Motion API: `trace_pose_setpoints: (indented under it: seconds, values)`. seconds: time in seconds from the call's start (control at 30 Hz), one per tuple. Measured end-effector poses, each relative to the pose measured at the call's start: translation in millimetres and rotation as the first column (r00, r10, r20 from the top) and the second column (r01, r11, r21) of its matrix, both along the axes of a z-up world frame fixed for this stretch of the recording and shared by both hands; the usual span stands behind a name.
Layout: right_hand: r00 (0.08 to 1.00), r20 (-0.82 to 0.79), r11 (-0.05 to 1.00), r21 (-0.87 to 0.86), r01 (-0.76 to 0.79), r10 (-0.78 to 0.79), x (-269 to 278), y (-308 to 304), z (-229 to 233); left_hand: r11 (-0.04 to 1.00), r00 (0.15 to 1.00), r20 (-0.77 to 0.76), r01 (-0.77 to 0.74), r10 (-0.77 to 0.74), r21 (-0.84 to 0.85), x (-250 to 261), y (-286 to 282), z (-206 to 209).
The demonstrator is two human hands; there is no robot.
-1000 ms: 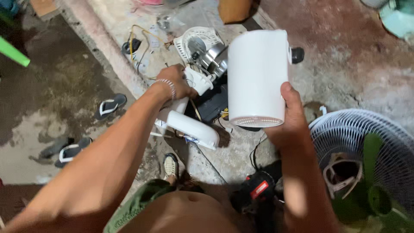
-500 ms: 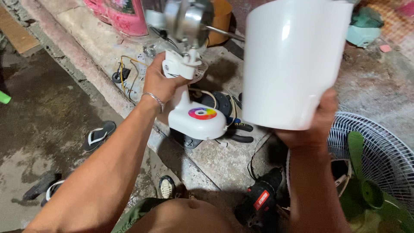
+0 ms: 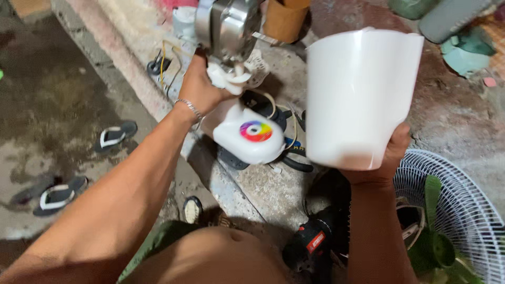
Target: The person repairs a fan by wiping the motor and plastic housing with a cloth and reassembling the various components of the fan base by hand.
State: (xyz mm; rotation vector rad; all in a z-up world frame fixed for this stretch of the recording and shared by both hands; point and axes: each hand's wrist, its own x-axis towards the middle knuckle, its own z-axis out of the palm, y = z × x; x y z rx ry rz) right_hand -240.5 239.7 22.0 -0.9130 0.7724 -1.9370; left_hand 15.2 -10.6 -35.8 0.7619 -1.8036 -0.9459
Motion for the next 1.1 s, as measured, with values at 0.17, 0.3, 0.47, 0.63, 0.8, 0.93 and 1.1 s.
trace_pose_setpoints:
  seconds: [0.17, 0.3, 0.47, 0.63, 0.8, 0.93, 1.1]
  values:
    - [0.995, 0.100, 0.997, 0.073, -0.022, 0.014, 47, -30, 18, 0.981, 0.982, 0.035, -0.186, 0.184, 0.058, -17, 20, 13]
    - [0.948, 0.273, 0.987, -0.035, -0.158, 0.162, 65, -61, 7, 0.982, 0.983, -0.076, -0.174, 0.169, -0.073, -20, 35, 29]
    - [0.882, 0.463, 0.984, 0.102, -0.145, 0.082, 63, -82, 5, 0.988, 0.990, -0.134, -0.061, 0.042, -0.141, -20, 27, 43]
    - [0.912, 0.410, 0.981, 0.178, -0.082, 0.002, 53, -89, 22, 0.959, 0.972, -0.175, 0.105, -0.155, -0.265, -24, 7, 59]
    - [0.970, 0.141, 0.967, 0.134, -0.219, 0.200, 43, -99, 36, 0.713, 0.774, -0.500, 0.596, -0.388, 0.369, -19, 21, 66]
    - [0.970, 0.127, 0.961, 0.161, -0.226, 0.207, 49, -108, 29, 0.613, 0.701, -0.645, 0.662, -0.304, 0.431, -8, 17, 70]
    - [0.963, 0.150, 0.949, 0.190, -0.251, 0.225, 58, -110, 26, 0.515, 0.880, -0.470, 0.371, 0.070, 0.773, -35, 2, 61]
